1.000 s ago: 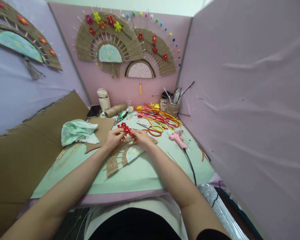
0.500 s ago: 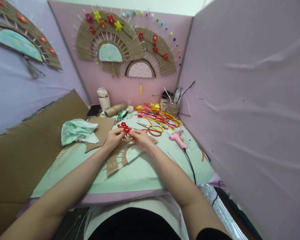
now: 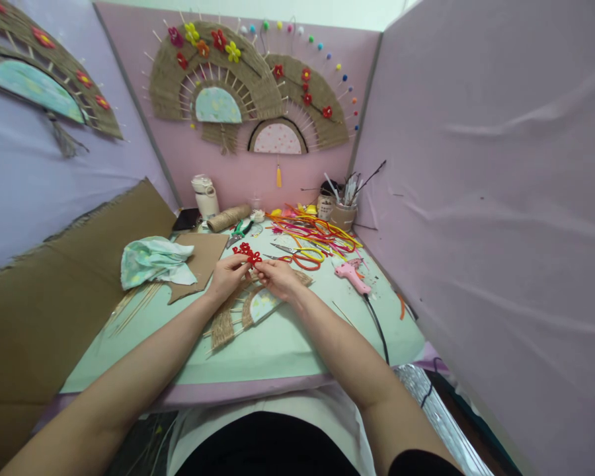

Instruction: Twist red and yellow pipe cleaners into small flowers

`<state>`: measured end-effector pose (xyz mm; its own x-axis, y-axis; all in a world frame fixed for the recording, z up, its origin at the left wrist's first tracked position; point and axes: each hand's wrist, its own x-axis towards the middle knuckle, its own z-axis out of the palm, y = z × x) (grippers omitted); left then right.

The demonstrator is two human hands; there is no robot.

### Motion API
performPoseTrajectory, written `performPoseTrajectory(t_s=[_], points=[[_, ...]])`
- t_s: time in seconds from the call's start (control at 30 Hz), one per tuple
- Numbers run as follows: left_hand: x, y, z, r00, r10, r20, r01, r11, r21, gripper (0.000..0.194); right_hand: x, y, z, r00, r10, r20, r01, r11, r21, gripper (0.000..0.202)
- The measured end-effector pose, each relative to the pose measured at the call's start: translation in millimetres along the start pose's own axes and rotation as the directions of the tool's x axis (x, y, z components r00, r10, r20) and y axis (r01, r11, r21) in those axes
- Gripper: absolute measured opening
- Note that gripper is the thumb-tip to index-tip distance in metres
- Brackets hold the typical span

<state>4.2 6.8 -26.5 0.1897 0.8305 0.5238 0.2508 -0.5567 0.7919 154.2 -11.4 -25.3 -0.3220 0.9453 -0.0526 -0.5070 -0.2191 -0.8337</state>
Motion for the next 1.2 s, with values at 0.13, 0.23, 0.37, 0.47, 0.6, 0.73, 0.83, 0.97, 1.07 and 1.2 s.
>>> performPoseTrajectory(t_s=[0.13, 0.23, 0.37, 0.47, 0.6, 0.73, 0.83, 0.97, 1.07, 1.2], points=[[0.8, 0.8, 0.4, 0.999, -0.038, -0.001, 0.038, 0.999, -0.026, 0.013, -0.9, -0.1, 0.3, 1.0, -0.001, 0.006, 0.001, 1.0, -0.023, 0.03], [2.9, 2.5, -2.1, 0.99, -0.135, 0.029, 0.136, 0.989, -0.06, 0.014, -1.8, -3.1, -3.9, 0.999, 0.032, 0.037, -0.026, 0.988, -0.154, 0.035], [5.7, 2.9, -7.3, 0.963, -0.249, 0.107, 0.26, 0.959, -0.114, 0.021, -0.5, -8.3, -11.9, 0.987, -0.11, -0.121, 0.054, 0.918, -0.394, 0.032], [5.4, 0.7, -8.7, 0.927, -0.266, 0.266, 0.313, 0.937, -0.156, 0.025, 0.9, -11.4, -14.1, 0.958, -0.24, -0.156, 0.155, 0.894, -0.421, 0.031], [3.7, -1.5, -9.9, 0.843, -0.258, 0.473, 0.366, 0.918, -0.15, 0.027, -0.7, -15.1, -13.7, 0.983, -0.18, -0.037, 0.151, 0.905, -0.397, 0.033], [5.0, -1.3, -14.0, 0.826, -0.225, 0.516, 0.284, 0.958, -0.037, 0.024, -5.8, -18.5, -14.3, 0.997, -0.081, 0.004, 0.073, 0.882, -0.466, 0.034], [7.4, -1.1, -16.1, 0.832, -0.167, 0.53, 0.191, 0.982, 0.01, 0.02, -9.1, -19.7, -13.4, 1.0, -0.02, 0.017, 0.026, 0.888, -0.459, 0.035], [9.2, -2.1, -15.7, 0.835, -0.081, 0.545, 0.076, 0.997, 0.031, 0.017, -11.4, -20.2, -10.1, 0.997, 0.019, 0.069, 0.012, 0.906, -0.423, 0.032], [9.6, -3.4, -15.3, 0.831, -0.039, 0.554, 0.032, 0.999, 0.023, 0.016, -12.1, -20.2, -9.1, 0.998, 0.025, 0.065, 0.006, 0.9, -0.436, 0.031], [9.3, -4.9, -15.6, 0.832, -0.04, 0.553, 0.052, 0.999, -0.006, 0.014, -10.8, -18.0, -10.9, 0.997, 0.04, 0.061, -0.009, 0.902, -0.432, 0.029]])
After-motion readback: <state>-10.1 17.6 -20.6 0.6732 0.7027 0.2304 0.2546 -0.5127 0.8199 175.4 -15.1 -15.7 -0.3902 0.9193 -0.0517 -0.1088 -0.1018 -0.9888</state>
